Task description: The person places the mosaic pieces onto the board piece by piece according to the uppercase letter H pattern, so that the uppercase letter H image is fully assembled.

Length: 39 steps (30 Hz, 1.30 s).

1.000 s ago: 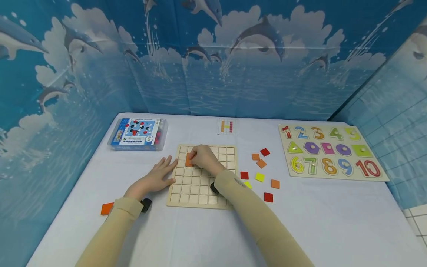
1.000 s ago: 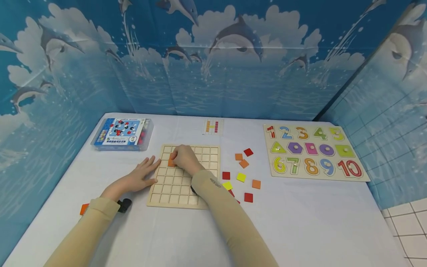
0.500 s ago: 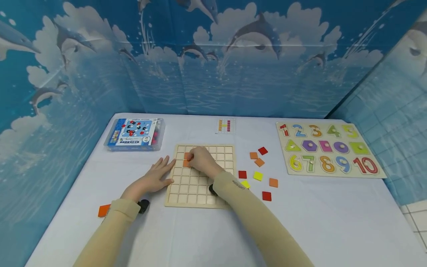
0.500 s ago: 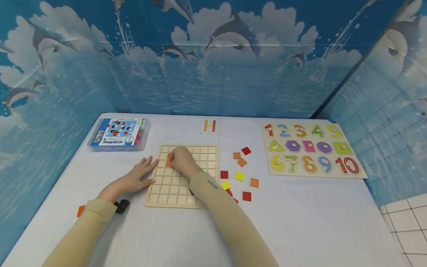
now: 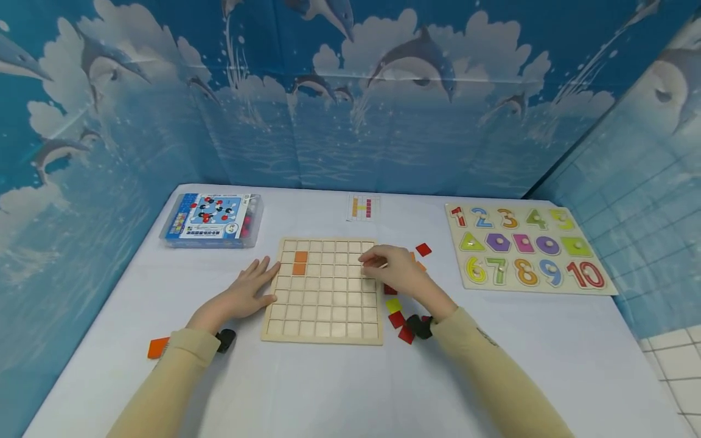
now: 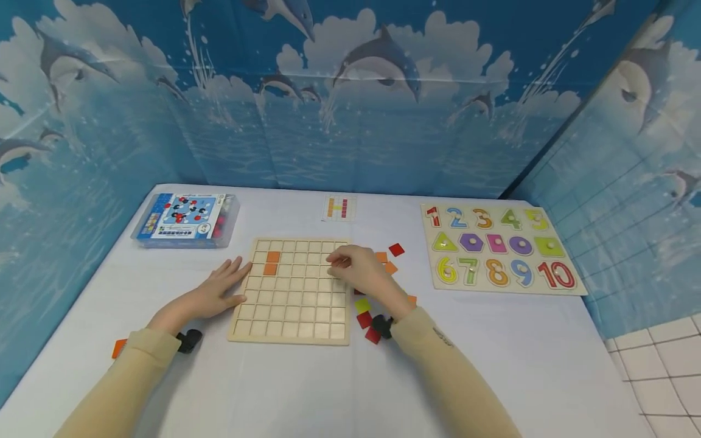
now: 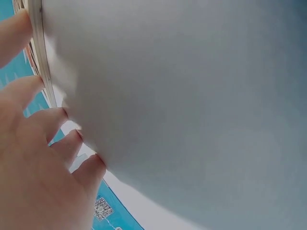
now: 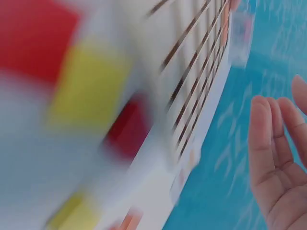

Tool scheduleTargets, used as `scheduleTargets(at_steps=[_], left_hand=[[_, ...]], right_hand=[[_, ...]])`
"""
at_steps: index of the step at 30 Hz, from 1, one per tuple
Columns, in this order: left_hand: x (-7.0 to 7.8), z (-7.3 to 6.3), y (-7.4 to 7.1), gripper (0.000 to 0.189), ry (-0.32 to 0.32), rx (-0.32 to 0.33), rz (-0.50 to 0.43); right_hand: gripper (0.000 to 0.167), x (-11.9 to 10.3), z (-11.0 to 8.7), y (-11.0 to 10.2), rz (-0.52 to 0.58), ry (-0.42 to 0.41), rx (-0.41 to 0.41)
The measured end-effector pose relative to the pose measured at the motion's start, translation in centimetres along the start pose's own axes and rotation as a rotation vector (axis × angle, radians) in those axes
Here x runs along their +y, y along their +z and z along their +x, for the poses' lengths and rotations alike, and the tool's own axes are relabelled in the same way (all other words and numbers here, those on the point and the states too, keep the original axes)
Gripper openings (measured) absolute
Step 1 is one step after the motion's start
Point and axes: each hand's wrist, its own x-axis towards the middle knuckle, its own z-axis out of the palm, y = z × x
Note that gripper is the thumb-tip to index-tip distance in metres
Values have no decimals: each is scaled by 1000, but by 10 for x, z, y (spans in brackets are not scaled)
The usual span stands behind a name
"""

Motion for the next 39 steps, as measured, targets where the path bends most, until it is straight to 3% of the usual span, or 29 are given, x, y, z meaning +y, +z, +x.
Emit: scheduleTargets(at_steps=[7,17,24,39], left_hand=[[-2,0,0,72,18,7,-11],[-2,-2,0,73,-2,10,-13],[-1,-1,0,72,3,5,-20],[-2,-1,1,72,11,11,-33]], right_hand=[[29,43,-40,-36,-37,39,137],[34,73,-79,-56,-62,135,162],[34,84,-90,-59,-52,175,145],[48,98,-86,-49,-68,263,42]])
